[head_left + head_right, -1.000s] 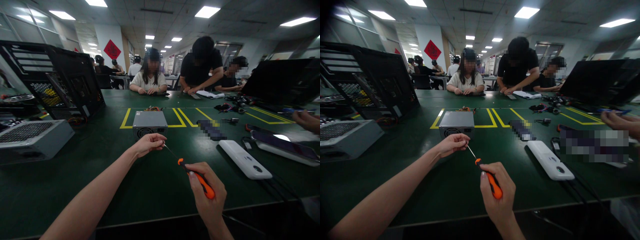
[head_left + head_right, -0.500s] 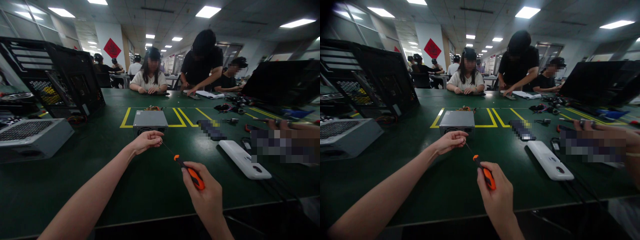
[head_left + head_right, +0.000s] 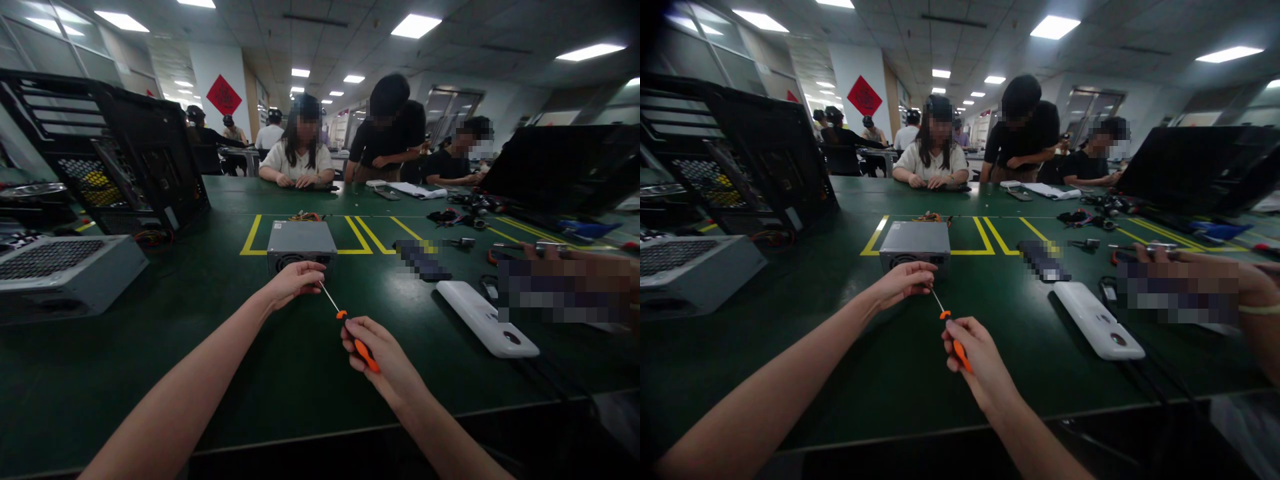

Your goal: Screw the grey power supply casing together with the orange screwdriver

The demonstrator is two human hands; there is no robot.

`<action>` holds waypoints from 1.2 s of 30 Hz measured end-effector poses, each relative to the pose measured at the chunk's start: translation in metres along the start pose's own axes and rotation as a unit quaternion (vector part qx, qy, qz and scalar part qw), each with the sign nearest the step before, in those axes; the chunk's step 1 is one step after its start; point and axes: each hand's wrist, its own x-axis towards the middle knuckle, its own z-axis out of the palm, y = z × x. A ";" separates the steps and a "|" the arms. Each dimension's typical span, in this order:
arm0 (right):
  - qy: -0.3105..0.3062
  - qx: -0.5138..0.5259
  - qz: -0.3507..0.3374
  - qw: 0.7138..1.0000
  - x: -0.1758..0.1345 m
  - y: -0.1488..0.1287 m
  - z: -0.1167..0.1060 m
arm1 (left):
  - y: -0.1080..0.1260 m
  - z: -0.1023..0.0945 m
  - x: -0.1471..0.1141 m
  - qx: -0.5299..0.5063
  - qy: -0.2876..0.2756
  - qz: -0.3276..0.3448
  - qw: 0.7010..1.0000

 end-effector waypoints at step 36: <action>0.031 0.053 0.024 0.998 0.015 -0.004 0.015 | -0.001 -0.013 0.006 -0.005 0.071 -0.054 0.996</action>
